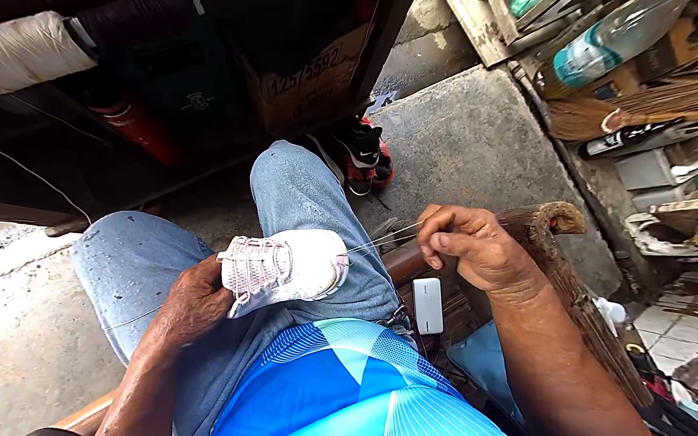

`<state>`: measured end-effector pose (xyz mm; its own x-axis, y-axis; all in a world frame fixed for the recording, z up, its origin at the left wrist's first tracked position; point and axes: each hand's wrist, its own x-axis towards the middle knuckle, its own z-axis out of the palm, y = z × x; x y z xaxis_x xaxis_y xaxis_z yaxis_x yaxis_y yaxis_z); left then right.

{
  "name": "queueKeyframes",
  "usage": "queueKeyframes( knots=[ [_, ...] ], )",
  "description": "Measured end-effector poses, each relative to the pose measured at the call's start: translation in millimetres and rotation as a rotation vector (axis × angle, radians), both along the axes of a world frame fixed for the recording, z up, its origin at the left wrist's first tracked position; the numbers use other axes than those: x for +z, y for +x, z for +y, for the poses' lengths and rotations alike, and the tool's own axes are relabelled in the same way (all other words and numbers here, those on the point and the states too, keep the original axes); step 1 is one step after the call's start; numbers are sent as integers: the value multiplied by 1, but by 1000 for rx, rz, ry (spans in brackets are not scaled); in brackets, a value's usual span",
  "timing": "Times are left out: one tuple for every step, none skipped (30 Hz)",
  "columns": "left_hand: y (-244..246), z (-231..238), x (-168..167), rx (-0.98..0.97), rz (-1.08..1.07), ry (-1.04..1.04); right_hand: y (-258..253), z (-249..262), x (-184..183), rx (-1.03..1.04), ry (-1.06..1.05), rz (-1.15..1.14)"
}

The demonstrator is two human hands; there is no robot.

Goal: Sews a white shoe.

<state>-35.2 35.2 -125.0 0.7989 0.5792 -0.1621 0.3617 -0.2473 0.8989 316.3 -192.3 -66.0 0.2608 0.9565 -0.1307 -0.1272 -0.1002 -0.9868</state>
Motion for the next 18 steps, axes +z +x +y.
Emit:
queueKeyframes(
  knots=[
    [0,1,-1,0,6,-3,-5,2,-3,1,-50,-94],
    [0,1,-1,-2,8,-6,-12,6,-5,-10,-109,-175],
    [0,2,-1,-5,8,-10,-20,10,-8,-14,-155,-222],
    [0,2,-2,-8,7,-14,-28,14,-11,4,-182,-248],
    [1,2,-2,-11,2,-17,-35,17,-14,47,-195,-272],
    [1,3,-1,-14,-3,-19,-40,20,-16,110,-218,-289],
    [1,3,-1,-18,-10,-19,-44,22,-16,177,-235,-293],
    [1,3,-1,-22,-17,-18,-45,22,-16,233,-231,-294],
    [1,3,-1,-23,-22,-19,-45,21,-14,277,-208,-307],
    [1,4,0,-22,-23,-20,-43,20,-9,301,-171,-311],
    [1,4,0,-23,-24,-24,-40,18,-3,302,-119,-297],
    [1,5,-1,-24,-21,-30,-36,16,5,287,-59,-263],
    [1,6,-1,-25,-15,-37,-30,14,13,268,2,-225],
    [2,7,-1,-26,-7,-41,-23,11,21,253,51,-193],
    [2,7,-2,-24,3,-48,-15,8,29,242,87,-167],
    [3,7,-2,-25,9,-56,-6,5,36,230,112,-151],
    [4,7,-2,-25,15,-62,2,2,43,215,131,-131],
    [5,7,0,-25,23,-68,9,0,48,194,148,-94]
  ],
)
